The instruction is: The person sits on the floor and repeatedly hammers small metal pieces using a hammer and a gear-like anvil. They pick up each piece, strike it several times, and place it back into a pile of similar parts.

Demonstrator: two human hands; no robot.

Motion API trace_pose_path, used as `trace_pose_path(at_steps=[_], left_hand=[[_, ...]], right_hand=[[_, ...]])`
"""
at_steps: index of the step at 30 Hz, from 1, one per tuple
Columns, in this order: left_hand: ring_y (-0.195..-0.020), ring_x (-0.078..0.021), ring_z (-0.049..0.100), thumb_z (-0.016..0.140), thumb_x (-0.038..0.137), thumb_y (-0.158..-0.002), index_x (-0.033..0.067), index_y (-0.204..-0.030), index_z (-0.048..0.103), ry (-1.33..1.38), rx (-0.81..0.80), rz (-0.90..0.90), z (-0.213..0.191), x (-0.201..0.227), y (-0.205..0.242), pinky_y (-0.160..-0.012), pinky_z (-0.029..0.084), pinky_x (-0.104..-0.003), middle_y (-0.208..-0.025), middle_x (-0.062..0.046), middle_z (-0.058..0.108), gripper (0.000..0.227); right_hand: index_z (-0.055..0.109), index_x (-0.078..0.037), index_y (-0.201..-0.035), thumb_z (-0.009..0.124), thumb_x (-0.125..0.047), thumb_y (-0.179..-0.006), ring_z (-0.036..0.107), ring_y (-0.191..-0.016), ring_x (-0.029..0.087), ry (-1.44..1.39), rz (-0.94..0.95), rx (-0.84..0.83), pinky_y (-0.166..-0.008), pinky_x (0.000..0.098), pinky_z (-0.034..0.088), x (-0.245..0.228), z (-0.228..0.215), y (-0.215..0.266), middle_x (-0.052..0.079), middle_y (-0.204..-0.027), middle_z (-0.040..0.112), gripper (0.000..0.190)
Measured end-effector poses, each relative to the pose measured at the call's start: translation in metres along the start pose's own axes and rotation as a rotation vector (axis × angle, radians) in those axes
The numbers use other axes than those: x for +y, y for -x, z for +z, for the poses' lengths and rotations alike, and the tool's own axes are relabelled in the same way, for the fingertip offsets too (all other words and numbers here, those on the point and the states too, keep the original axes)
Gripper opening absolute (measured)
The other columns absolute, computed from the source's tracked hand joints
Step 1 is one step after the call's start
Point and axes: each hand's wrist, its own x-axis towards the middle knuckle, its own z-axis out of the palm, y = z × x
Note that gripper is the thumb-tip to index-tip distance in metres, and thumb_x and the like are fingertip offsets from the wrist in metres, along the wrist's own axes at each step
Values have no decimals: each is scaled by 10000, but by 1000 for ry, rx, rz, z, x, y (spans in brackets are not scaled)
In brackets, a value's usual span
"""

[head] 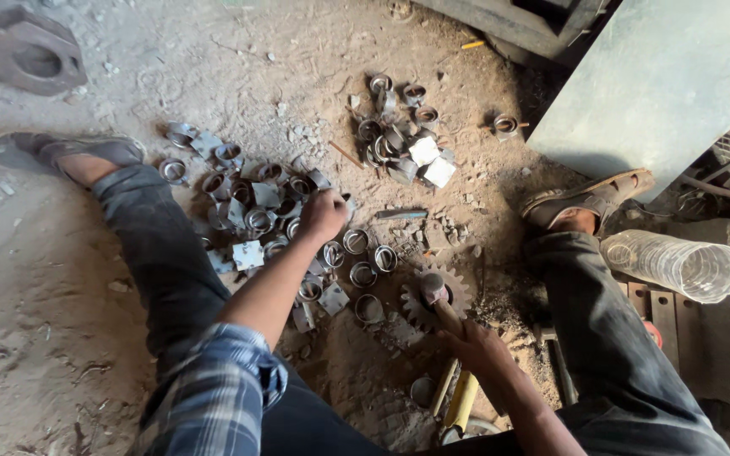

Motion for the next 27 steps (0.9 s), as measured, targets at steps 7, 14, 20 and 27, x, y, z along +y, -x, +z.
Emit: trace_pose_path(at_steps=[7, 14, 20, 27], left_hand=[[-1054, -276, 697, 598, 332, -949, 43, -1312, 600, 1281, -179, -306, 19, 20, 52, -898, 615, -401, -1186, -135, 684, 465], [-1027, -253, 701, 724, 206, -910, 44, -1230, 585, 1265, -157, -275, 78, 40, 107, -806, 629, -378, -1145, -85, 703, 385], [-946, -194, 711, 721, 135, -912, 92, -1144, 610, 1392, -102, -331, 130, 24, 140, -688, 665, -352, -1120, -56, 690, 261], [-890, -209, 731, 729, 107, -887, 107, -1177, 631, 1213, -412, -469, 166, 37, 155, -654, 664, -376, -1092, -69, 720, 306]], right_hand=[[663, -39, -1106, 618, -433, -953, 651, -731, 241, -272, 63, -95, -643, 401, 567, 6, 0, -3, 106, -847, 693, 425], [719, 31, -1115, 599, -437, -998, 622, -659, 200, -408, -32, -18, -549, 350, 510, 13, 5, 0, 116, -791, 685, 497], [687, 1, -1030, 654, -407, -967, 554, -524, 153, -667, -96, 134, -454, 326, 444, -5, -5, 27, 59, -681, 625, 414], [556, -66, -930, 639, -284, -1062, 495, -522, 57, -854, -760, 443, -474, 230, 406, -15, -29, 56, -21, -651, 545, 268]])
